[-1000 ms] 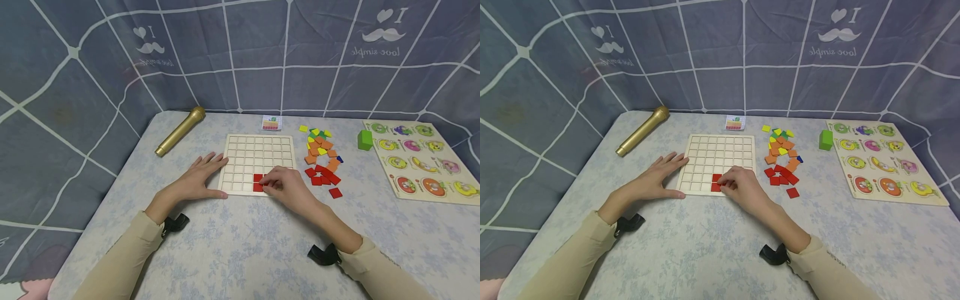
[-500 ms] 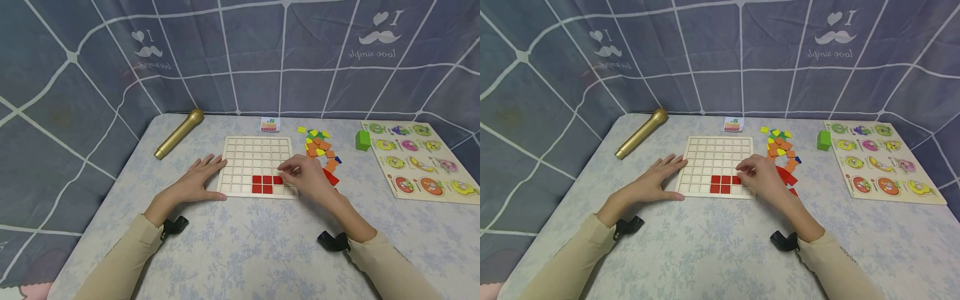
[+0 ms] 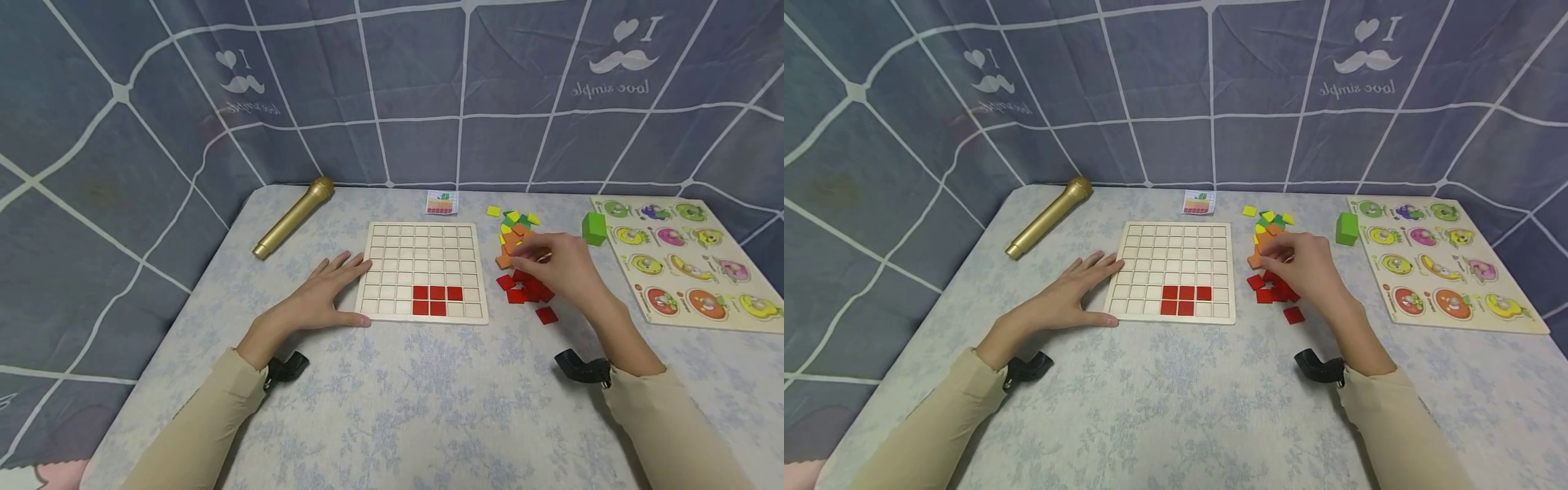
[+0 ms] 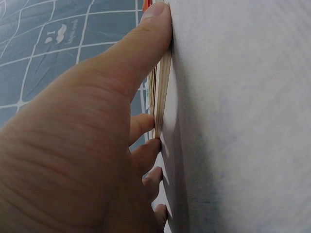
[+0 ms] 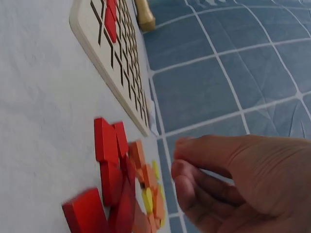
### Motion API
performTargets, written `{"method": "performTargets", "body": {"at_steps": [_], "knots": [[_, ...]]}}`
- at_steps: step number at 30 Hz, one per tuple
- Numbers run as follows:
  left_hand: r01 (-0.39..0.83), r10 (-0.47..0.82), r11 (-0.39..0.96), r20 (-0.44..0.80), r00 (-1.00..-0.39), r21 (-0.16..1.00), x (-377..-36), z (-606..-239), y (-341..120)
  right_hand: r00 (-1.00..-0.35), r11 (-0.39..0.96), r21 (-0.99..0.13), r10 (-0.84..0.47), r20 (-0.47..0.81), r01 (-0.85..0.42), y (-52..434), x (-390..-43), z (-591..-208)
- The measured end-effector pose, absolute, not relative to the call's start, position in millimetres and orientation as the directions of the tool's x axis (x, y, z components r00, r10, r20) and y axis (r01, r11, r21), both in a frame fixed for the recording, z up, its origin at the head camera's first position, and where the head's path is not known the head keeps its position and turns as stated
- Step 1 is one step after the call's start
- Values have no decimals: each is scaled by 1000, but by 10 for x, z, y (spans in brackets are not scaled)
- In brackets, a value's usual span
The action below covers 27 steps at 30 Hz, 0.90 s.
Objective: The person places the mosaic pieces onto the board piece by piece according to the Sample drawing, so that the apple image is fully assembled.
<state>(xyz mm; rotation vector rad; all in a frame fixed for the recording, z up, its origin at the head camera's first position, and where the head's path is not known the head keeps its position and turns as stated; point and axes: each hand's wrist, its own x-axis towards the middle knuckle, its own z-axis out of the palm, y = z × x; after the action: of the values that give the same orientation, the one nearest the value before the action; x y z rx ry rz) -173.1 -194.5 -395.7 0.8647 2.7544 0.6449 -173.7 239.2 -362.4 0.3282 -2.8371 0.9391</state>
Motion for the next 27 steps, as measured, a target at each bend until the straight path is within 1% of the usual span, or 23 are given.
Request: {"method": "performTargets", "body": {"at_steps": [5,10,19,27], "knots": [[498,577,738,-44,-816,455,-1729,-3959,-1945,-987,837,-523,-146,67,-159,2490,-1786,-3652],[495,576,739,-46,-816,456,-1723,-3953,-1945,-987,862,-489,-161,-18,-131,2527,-1828,-3702],[501,580,736,-42,-814,456,-1729,-3950,-1938,-987,856,-500,-159,-7,-134,2501,-1820,-3746],[505,581,735,-36,-813,452,-1733,-3961,-1946,-988,836,-538,-152,-29,-113,2502,-1824,-3752]]}}
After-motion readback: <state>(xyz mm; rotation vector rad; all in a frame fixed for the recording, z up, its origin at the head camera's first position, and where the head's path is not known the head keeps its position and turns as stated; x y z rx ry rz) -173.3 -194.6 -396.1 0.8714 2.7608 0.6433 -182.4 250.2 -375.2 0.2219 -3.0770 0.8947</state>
